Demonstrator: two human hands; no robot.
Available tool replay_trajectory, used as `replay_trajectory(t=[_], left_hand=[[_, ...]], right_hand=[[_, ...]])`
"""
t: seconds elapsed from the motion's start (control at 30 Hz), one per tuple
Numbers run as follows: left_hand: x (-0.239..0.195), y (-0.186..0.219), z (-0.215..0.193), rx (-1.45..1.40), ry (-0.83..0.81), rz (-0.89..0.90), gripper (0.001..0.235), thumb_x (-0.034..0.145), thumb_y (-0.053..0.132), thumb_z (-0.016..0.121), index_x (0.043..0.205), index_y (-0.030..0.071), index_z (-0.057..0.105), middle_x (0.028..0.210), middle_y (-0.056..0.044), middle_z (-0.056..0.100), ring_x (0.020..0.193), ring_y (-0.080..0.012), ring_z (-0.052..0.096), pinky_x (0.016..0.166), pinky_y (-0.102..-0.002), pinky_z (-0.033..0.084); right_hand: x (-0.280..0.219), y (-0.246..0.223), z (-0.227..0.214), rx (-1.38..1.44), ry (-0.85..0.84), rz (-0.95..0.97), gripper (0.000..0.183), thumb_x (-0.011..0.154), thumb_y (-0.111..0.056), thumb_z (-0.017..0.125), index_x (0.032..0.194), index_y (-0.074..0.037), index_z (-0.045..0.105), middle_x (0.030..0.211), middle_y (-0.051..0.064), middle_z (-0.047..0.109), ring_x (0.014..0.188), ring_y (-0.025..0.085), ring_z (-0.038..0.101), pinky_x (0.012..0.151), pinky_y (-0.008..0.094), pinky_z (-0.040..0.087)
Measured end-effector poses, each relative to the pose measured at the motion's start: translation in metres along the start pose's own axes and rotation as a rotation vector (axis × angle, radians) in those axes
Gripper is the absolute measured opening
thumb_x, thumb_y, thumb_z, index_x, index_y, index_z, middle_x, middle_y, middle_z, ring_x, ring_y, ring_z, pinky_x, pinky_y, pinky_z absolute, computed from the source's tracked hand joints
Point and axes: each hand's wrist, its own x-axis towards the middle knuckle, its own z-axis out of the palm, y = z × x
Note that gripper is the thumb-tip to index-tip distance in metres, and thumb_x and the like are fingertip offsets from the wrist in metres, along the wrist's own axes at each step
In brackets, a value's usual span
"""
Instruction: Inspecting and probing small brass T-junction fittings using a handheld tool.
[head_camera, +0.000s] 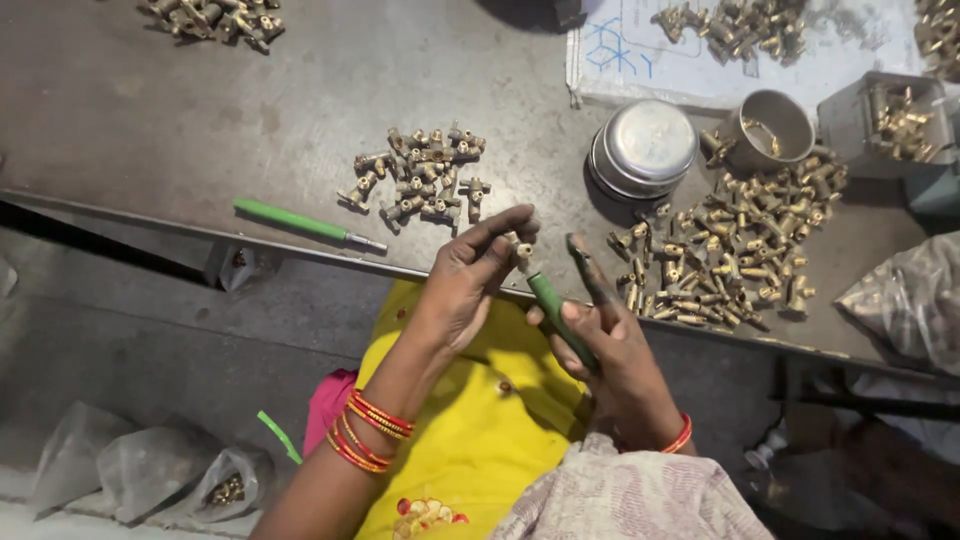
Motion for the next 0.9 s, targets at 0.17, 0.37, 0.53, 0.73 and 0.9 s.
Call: replay_trajectory(t=[0.17, 0.37, 0.53, 0.73, 0.9], left_hand=[[0.002, 0.017, 0.007, 0.51, -0.044, -0.014, 0.041, 0.103, 0.013, 0.061, 0.142, 0.003, 0.061, 0.134, -0.008, 0.069, 0.123, -0.0147, 0.064, 0.109, -0.031, 0.051], [-0.003, 0.018, 0.003, 0.419, -0.093, 0.002, 0.04, 0.099, 0.007, 0.065, 0.138, -0.001, 0.062, 0.125, -0.012, 0.073, 0.119, -0.0198, 0.068, 0.108, -0.035, 0.054], [0.002, 0.007, -0.012, 0.127, -0.129, -0.077, 0.034, 0.098, 0.003, 0.066, 0.132, -0.001, 0.064, 0.122, -0.012, 0.072, 0.117, -0.0225, 0.068, 0.107, -0.038, 0.055], [0.022, 0.025, -0.037, -0.169, -0.001, 0.196, 0.058, 0.081, -0.007, 0.067, 0.138, 0.0, 0.062, 0.132, -0.009, 0.069, 0.124, -0.0188, 0.065, 0.109, -0.029, 0.049], [0.012, 0.031, -0.019, 0.093, 0.067, 0.22, 0.036, 0.1, 0.001, 0.065, 0.135, 0.0, 0.061, 0.132, -0.012, 0.068, 0.124, -0.0228, 0.066, 0.111, -0.035, 0.052]], right_hand=[[0.004, 0.008, -0.004, -0.756, 0.22, -0.21, 0.082, 0.099, -0.008, 0.058, 0.167, -0.022, 0.015, 0.103, 0.011, 0.077, 0.058, 0.006, 0.052, 0.051, 0.02, 0.042], [0.003, 0.004, 0.004, -0.558, 0.153, -0.138, 0.076, 0.1, -0.011, 0.057, 0.166, -0.021, 0.021, 0.101, 0.01, 0.077, 0.059, 0.007, 0.051, 0.051, 0.02, 0.041], [0.005, 0.035, -0.055, 0.409, -0.036, 0.191, 0.053, 0.102, -0.013, 0.052, 0.152, -0.005, 0.037, 0.102, 0.017, 0.073, 0.055, 0.008, 0.05, 0.039, 0.018, 0.042], [-0.001, 0.018, -0.026, 0.512, -0.423, 0.23, 0.041, 0.122, -0.024, 0.044, 0.145, 0.009, 0.039, 0.083, 0.008, 0.067, 0.057, 0.011, 0.052, 0.048, 0.021, 0.041], [-0.002, -0.007, 0.011, -0.244, 0.087, -0.064, 0.08, 0.097, -0.019, 0.06, 0.166, -0.019, 0.019, 0.108, 0.019, 0.075, 0.054, 0.009, 0.053, 0.046, 0.02, 0.042]])
